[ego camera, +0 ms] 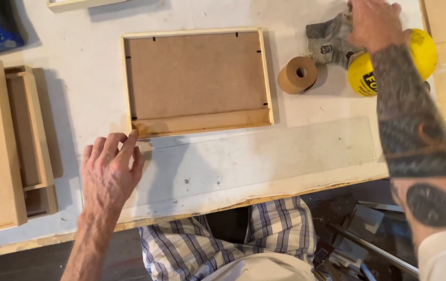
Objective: Applying adhesive tape to the interior edges of wooden frames using a brush and utility knife
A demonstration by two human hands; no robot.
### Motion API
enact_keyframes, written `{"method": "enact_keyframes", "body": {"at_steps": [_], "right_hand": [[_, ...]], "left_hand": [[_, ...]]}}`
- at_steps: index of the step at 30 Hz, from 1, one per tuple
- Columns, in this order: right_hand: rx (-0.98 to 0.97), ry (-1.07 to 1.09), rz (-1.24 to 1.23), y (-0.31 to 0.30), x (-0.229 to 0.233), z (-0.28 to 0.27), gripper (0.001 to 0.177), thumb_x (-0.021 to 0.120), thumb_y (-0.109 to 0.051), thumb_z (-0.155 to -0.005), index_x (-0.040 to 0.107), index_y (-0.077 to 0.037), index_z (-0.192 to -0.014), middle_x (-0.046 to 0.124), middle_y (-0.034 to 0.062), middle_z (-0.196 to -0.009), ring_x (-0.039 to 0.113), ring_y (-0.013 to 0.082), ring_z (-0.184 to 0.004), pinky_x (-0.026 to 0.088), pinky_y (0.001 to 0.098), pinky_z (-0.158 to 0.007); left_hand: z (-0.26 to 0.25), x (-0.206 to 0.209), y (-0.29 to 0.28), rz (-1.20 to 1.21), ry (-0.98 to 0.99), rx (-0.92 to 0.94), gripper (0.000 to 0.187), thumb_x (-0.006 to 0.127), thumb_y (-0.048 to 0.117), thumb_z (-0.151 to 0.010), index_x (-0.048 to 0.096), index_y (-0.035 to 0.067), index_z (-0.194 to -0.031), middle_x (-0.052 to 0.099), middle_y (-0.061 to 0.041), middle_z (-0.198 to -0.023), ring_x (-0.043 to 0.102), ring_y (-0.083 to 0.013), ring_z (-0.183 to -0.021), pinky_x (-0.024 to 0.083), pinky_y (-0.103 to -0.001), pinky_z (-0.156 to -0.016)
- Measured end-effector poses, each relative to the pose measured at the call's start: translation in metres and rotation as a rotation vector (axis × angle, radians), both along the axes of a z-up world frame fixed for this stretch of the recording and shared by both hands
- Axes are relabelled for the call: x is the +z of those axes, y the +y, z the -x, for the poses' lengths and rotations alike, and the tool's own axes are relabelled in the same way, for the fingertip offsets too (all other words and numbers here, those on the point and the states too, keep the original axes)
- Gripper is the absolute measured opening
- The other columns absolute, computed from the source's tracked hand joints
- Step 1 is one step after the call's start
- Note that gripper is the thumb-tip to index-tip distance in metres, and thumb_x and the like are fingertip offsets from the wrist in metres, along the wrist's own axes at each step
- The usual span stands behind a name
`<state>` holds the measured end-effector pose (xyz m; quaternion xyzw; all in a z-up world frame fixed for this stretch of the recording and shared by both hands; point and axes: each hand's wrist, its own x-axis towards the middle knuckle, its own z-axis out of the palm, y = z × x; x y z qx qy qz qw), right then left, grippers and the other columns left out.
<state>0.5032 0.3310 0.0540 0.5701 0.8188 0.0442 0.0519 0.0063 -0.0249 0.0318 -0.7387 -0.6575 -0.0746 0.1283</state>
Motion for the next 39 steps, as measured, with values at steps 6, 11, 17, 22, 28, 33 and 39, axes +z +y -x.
{"method": "enact_keyframes", "body": {"at_steps": [6,11,17,22,28,33,39], "right_hand": [[-0.367,0.179,0.114,0.029,0.055,-0.018,0.056,0.062,-0.061,-0.111,0.077,-0.007,-0.118,0.072,0.0228,-0.123,0.065,0.0517,-0.106,0.046,0.0597,-0.084],[-0.124,0.638,0.026,-0.06,0.119,0.028,0.029,0.063,-0.033,-0.116,0.068,-0.007,-0.127,0.069,0.012,-0.117,0.061,0.0252,-0.102,0.046,0.0426,-0.077],[-0.022,1.042,0.352,-0.201,0.114,0.129,0.034,0.058,-0.024,-0.102,0.066,-0.005,-0.128,0.069,0.0037,-0.121,0.061,0.0124,-0.11,0.05,0.0279,-0.098],[-0.288,1.719,0.658,-0.269,0.075,0.158,0.052,0.048,-0.025,-0.097,0.054,0.006,-0.138,0.063,0.0188,-0.141,0.063,0.0253,-0.127,0.053,0.0365,-0.107],[-0.456,1.832,0.735,-0.254,0.05,0.168,0.026,0.055,-0.027,-0.108,0.062,-0.002,-0.114,0.069,0.0118,-0.101,0.068,0.0214,-0.087,0.058,0.0332,-0.073],[0.812,0.389,0.083,-0.183,0.073,0.207,0.034,0.077,-0.01,-0.091,0.072,-0.007,-0.124,0.058,0.0128,-0.132,0.054,0.0318,-0.124,0.041,0.0469,-0.113],[1.36,0.197,-0.108,-0.163,0.021,0.303,0.034,0.066,-0.014,-0.1,0.066,-0.018,-0.134,0.065,0.0071,-0.136,0.058,0.027,-0.123,0.048,0.0453,-0.103]], "left_hand": [[-0.014,0.034,-0.005,0.031,-0.42,0.015,0.038,0.072,0.022,-0.097,0.071,0.002,-0.13,0.071,-0.011,-0.106,0.067,-0.0249,-0.093,0.056,-0.039,-0.085],[-0.068,0.084,0.031,-0.033,-0.864,-0.149,0.04,0.077,0.014,-0.092,0.066,0.001,-0.128,0.073,-0.013,-0.113,0.071,-0.0187,-0.09,0.063,-0.032,-0.082],[-0.168,0.122,0.043,-0.101,-1.203,-0.298,0.042,0.069,0.028,-0.095,0.057,0.004,-0.127,0.068,-0.015,-0.11,0.069,-0.0245,-0.092,0.062,-0.036,-0.08],[-0.216,0.1,0.01,-0.005,-1.694,-0.233,0.037,0.059,0.016,-0.098,0.044,0.0,-0.128,0.057,-0.019,-0.123,0.064,-0.0297,-0.108,0.063,-0.036,-0.089],[-0.226,0.061,-0.007,-0.089,-2.476,0.148,0.028,0.058,0.003,-0.097,0.057,0.007,-0.124,0.063,-0.007,-0.13,0.063,-0.0133,-0.11,0.052,-0.026,-0.103],[-0.161,0.026,-0.022,0.003,-1.054,0.078,0.049,0.069,0.014,-0.093,0.052,0.0,-0.137,0.059,-0.02,-0.135,0.061,-0.0351,-0.119,0.055,-0.048,-0.101],[-0.117,-0.006,-0.006,0.07,-0.462,0.307,0.082,0.069,0.048,-0.09,0.043,-0.002,-0.15,0.047,-0.024,-0.153,0.04,-0.0361,-0.147,0.028,-0.051,-0.125]]}}
